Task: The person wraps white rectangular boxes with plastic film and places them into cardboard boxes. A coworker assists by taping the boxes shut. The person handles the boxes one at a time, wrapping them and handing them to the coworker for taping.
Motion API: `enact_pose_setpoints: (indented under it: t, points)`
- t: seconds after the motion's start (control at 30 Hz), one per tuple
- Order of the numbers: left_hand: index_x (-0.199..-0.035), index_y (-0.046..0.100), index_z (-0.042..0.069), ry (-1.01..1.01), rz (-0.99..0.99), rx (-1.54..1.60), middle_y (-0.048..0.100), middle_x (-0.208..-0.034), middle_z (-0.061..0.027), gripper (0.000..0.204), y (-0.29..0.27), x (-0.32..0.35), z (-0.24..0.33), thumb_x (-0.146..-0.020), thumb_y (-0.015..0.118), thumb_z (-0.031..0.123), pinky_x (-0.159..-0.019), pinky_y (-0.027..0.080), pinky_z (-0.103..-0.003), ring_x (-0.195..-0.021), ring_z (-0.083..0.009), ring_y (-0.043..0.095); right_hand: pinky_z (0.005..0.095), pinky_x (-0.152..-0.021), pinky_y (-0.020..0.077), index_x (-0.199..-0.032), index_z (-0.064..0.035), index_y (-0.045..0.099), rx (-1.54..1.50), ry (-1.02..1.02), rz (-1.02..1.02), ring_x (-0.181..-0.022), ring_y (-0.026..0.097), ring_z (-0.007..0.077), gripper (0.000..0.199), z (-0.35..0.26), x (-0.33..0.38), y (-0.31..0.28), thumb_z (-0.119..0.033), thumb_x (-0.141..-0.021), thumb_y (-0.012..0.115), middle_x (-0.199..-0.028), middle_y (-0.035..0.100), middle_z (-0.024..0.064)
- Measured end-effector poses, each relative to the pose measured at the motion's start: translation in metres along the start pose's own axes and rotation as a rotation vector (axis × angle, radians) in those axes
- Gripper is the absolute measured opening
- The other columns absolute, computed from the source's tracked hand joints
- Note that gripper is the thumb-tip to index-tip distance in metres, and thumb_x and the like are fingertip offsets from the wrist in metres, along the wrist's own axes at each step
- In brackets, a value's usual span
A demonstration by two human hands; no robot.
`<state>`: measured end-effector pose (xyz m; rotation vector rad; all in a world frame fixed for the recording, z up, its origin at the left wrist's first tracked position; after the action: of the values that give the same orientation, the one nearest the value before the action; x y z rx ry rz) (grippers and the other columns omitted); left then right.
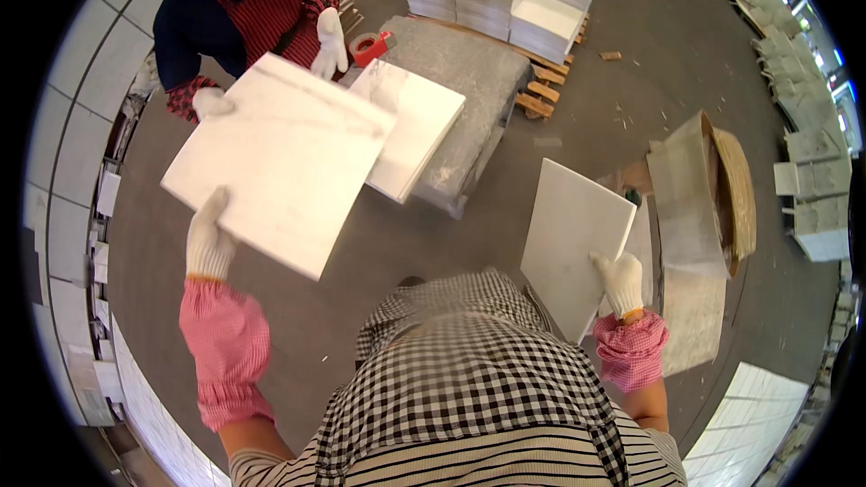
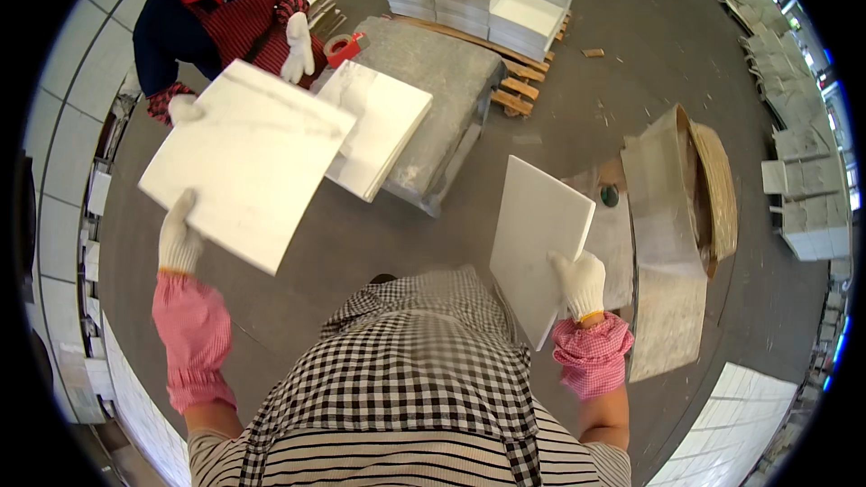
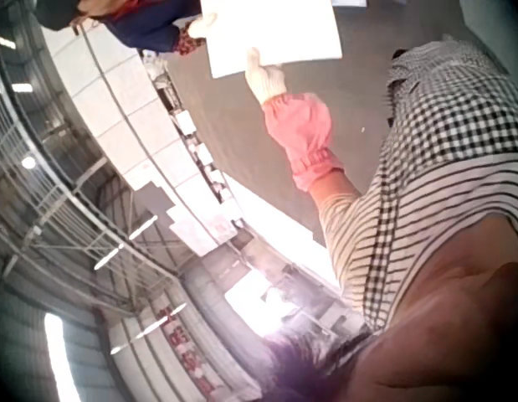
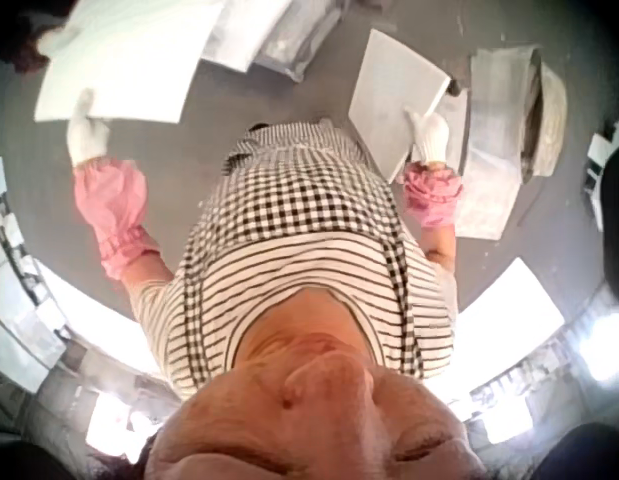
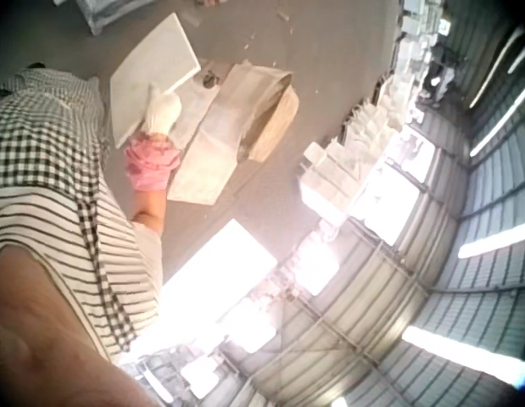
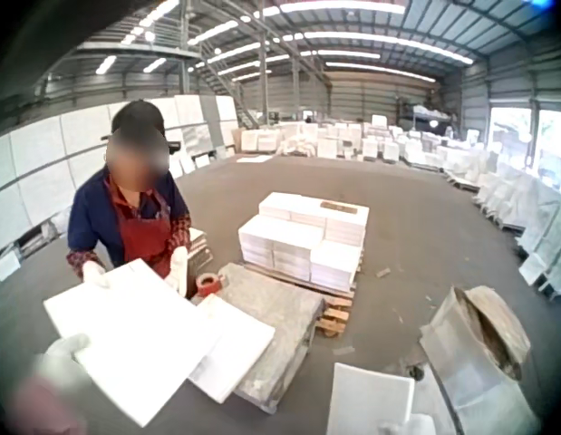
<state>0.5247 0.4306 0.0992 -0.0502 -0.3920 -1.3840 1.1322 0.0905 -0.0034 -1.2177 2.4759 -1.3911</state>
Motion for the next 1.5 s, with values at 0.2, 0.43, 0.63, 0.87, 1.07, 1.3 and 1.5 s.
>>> enact_pose_setpoints:
  t: [0.2,0.43,0.63,0.87,1.07,1.3,1.5]
  points:
    - [-0.147,0.052,-0.002,-0.009,-0.162,0.175,0.064,-0.142,-0.0152,0.056,0.148,-0.112,-0.011,-0.099,0.075,0.014,-0.104,0.06,-0.047,-0.127,-0.0319,0.067,0.0372,-0.071,0.058,-0.108,0.0058,0.079,-0.131,-0.138,0.031,-0.079,0.078,0.0249,0.041,-0.049,-0.101,-0.042,-0.032,-0.094,0.074,-0.088,0.081,0.017]
    - [-0.116,0.069,0.004,-0.292,-0.285,0.089,0.074,-0.098,-0.0086,0.026,0.225,-0.195,-0.114,-0.109,0.06,0.027,-0.074,0.06,-0.036,-0.079,-0.0219,0.07,0.0364,-0.077,0.0579,-0.109,0.0072,0.078,-0.139,-0.096,0.093,-0.082,0.075,0.0217,0.042,-0.105,-0.16,-0.062,-0.03,-0.092,0.075,-0.089,0.08,0.0169]
    - [-0.112,0.069,-0.001,-0.573,-0.339,-0.085,0.074,-0.094,-0.0122,0.029,0.236,-0.193,-0.195,-0.107,0.061,0.027,-0.074,0.059,-0.038,-0.078,-0.0243,0.07,0.036,-0.076,0.0568,-0.109,0.01,0.077,-0.184,-0.079,0.126,-0.083,0.073,0.0186,0.043,-0.179,-0.185,-0.066,-0.029,-0.093,0.074,-0.092,0.08,0.0141]
    - [-0.113,0.07,-0.002,-0.661,-0.473,-0.253,0.074,-0.096,-0.0132,0.033,0.247,-0.172,-0.304,-0.104,0.065,0.03,-0.071,0.057,-0.034,-0.077,-0.0212,0.069,0.0342,-0.074,0.0559,-0.109,0.0103,0.076,-0.097,-0.168,0.078,-0.081,0.07,0.0158,0.039,-0.266,-0.236,-0.075,-0.026,-0.095,0.073,-0.09,0.079,0.0118]
    - [-0.114,0.074,-0.001,-0.763,-0.748,0.085,0.075,-0.098,-0.0107,0.035,0.253,-0.171,-0.354,-0.103,0.067,0.031,-0.067,0.055,-0.03,-0.076,-0.0174,0.067,0.0333,-0.074,0.0559,-0.109,0.0099,0.077,-0.024,-0.266,-0.08,-0.08,0.07,0.0149,0.038,-0.345,-0.289,-0.061,-0.025,-0.095,0.073,-0.087,0.078,0.01]
    - [-0.115,0.076,0.003,-0.556,-0.493,-0.407,0.074,-0.103,-0.0069,0.039,0.31,-0.135,-0.197,-0.104,0.066,0.039,-0.077,0.052,-0.03,-0.085,-0.0171,0.065,0.0325,-0.067,0.053,-0.1,0.0093,0.075,0.137,-0.424,-0.24,-0.069,0.063,0.0132,0.034,-0.413,-0.312,-0.024,-0.023,-0.093,0.073,-0.075,0.073,0.0112]
    - [-0.143,0.062,0.0,-0.161,-0.421,-0.583,0.069,-0.133,-0.0145,0.054,0.331,-0.147,-0.186,-0.108,0.061,0.04,-0.1,0.053,-0.035,-0.117,-0.0228,0.065,0.0335,-0.059,0.0494,-0.093,0.0103,0.07,0.221,-0.614,-0.428,-0.063,0.055,0.0117,0.032,-0.495,-0.301,-0.01,-0.022,-0.091,0.073,-0.067,0.065,0.0106]
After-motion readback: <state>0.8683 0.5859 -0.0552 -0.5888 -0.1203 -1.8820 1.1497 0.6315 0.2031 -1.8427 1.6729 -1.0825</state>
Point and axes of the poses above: each hand's wrist, its own x-axis away from the middle knuckle, its own y-axis out of the palm, z = x × y, the point moved 5 cm from there along -x, towards the middle knuckle
